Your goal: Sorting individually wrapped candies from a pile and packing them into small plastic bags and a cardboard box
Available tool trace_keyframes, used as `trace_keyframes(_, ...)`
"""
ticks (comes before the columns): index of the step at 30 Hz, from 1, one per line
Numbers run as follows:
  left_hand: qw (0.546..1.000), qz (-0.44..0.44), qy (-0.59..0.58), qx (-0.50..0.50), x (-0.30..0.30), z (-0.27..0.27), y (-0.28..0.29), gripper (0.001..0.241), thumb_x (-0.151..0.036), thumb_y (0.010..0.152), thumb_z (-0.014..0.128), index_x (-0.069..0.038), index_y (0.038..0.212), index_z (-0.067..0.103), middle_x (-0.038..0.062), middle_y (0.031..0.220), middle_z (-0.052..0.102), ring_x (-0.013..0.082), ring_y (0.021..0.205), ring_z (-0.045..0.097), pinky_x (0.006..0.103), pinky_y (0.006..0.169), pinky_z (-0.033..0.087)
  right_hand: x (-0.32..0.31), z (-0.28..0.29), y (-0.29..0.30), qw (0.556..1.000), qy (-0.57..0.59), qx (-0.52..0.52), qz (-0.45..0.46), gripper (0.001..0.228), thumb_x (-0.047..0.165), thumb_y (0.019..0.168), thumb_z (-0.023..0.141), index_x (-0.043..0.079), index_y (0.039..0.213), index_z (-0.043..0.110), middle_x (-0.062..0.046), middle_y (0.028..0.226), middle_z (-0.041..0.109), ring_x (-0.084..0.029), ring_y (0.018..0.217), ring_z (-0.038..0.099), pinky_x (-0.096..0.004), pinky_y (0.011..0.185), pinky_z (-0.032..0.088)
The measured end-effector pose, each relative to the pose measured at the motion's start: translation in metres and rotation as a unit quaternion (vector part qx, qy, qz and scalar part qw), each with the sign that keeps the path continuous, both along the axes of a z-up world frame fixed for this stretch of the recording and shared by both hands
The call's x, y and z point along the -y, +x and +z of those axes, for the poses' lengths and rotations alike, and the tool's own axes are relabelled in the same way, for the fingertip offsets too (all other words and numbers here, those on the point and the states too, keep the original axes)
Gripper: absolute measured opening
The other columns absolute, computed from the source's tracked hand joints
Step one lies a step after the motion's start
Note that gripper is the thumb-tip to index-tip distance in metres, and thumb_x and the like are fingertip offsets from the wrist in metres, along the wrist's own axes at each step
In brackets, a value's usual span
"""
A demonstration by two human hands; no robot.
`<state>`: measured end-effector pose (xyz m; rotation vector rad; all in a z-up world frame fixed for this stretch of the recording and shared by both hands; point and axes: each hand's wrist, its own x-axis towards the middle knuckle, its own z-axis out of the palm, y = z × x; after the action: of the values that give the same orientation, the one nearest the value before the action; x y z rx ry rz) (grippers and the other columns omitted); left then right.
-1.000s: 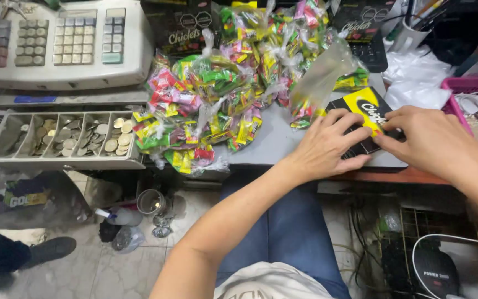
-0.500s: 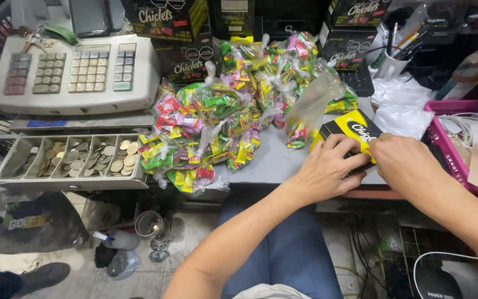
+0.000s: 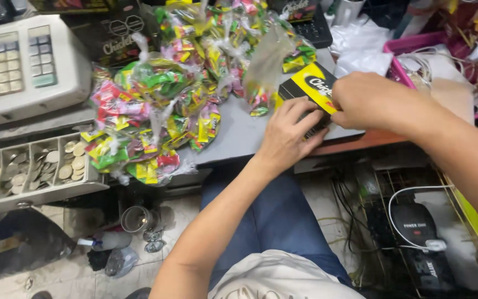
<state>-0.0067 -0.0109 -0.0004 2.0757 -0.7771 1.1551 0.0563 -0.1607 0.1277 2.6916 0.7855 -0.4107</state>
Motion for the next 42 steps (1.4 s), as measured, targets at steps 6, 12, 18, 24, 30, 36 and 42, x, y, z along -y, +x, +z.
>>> trace_keyframes(6, 0.994, 0.094, -0.008, 0.05, 0.013, -0.037, 0.016, 0.027, -0.035, 0.084, 0.08, -0.02, 0.104, 0.07, 0.002, 0.111, 0.066, 0.0292, 0.117, 0.066, 0.0466, 0.111, 0.047, 0.014, -0.049, 0.033, 0.99, 0.11, 0.074, 0.047, 0.033, 0.037, 0.078, 0.075, 0.005, 0.081, 0.081, -0.021, 0.074, 0.073, -0.044, 0.078, 0.076, -0.055, 0.07, 0.061)
trace_keyframes(12, 0.994, 0.096, -0.027, 0.051, 0.018, -0.044, 0.018, 0.024, -0.032, 0.087, 0.079, -0.019, 0.104, 0.07, 0.002, 0.111, 0.066, 0.029, 0.118, 0.066, 0.0458, 0.118, 0.043, -0.008, -0.019, 0.024, 0.998, 0.063, 0.006, 0.032, 0.028, 0.02, 0.077, 0.082, -0.005, 0.09, 0.082, -0.029, 0.087, 0.075, -0.046, 0.084, 0.076, -0.054, 0.074, 0.062)
trace_keyframes(18, 0.994, 0.098, -0.019, 0.048, 0.016, -0.041, 0.018, 0.025, -0.031, 0.084, 0.081, -0.017, 0.102, 0.069, 0.003, 0.109, 0.065, 0.029, 0.116, 0.065, 0.0462, 0.119, 0.042, -0.011, -0.031, 0.036, 0.995, 0.07, 0.034, 0.069, 0.025, 0.01, 0.078, 0.083, -0.008, 0.094, 0.08, -0.031, 0.088, 0.075, -0.047, 0.083, 0.076, -0.054, 0.07, 0.063)
trace_keyframes(24, 0.997, 0.068, -0.02, 0.026, 0.01, -0.034, 0.012, 0.022, -0.023, 0.082, 0.081, -0.014, 0.1, 0.071, 0.008, 0.111, 0.064, 0.0337, 0.118, 0.063, 0.0499, 0.117, 0.043, -0.031, -0.066, 0.006, 0.987, 0.076, 0.122, 0.076, 0.01, 0.006, 0.084, 0.073, -0.002, 0.085, 0.078, -0.021, 0.078, 0.073, -0.042, 0.074, 0.076, -0.056, 0.057, 0.061)
trace_keyframes(30, 0.997, 0.076, -0.021, 0.025, 0.011, -0.037, 0.014, 0.027, -0.025, 0.08, 0.082, -0.014, 0.102, 0.071, 0.009, 0.111, 0.064, 0.0339, 0.118, 0.063, 0.0488, 0.118, 0.042, -0.034, -0.039, -0.028, 0.978, 0.08, 0.17, 0.093, 0.014, 0.003, 0.089, 0.066, 0.001, 0.082, 0.077, -0.015, 0.073, 0.073, -0.037, 0.073, 0.076, -0.055, 0.055, 0.06)
trace_keyframes(36, 0.999, 0.014, 0.0, -0.034, 0.008, -0.024, 0.002, 0.023, -0.014, 0.092, 0.076, -0.007, 0.111, 0.065, 0.011, 0.114, 0.062, 0.0389, 0.124, 0.058, 0.0576, 0.114, 0.045, 0.0, 0.007, 0.001, 0.998, 0.004, 0.045, -0.052, 0.023, 0.02, 0.081, 0.065, 0.001, 0.089, 0.077, -0.027, 0.093, 0.074, -0.046, 0.088, 0.072, -0.05, 0.072, 0.057)
trace_keyframes(42, 0.999, 0.035, 0.02, -0.015, 0.005, -0.007, -0.003, 0.021, -0.014, 0.088, 0.075, -0.01, 0.106, 0.065, 0.006, 0.109, 0.062, 0.0359, 0.114, 0.061, 0.0492, 0.094, 0.051, -0.003, -0.002, 0.012, 0.999, -0.006, 0.022, -0.037, 0.027, 0.034, 0.083, 0.067, 0.012, 0.08, 0.083, -0.018, 0.086, 0.076, -0.037, 0.088, 0.07, -0.045, 0.078, 0.054)
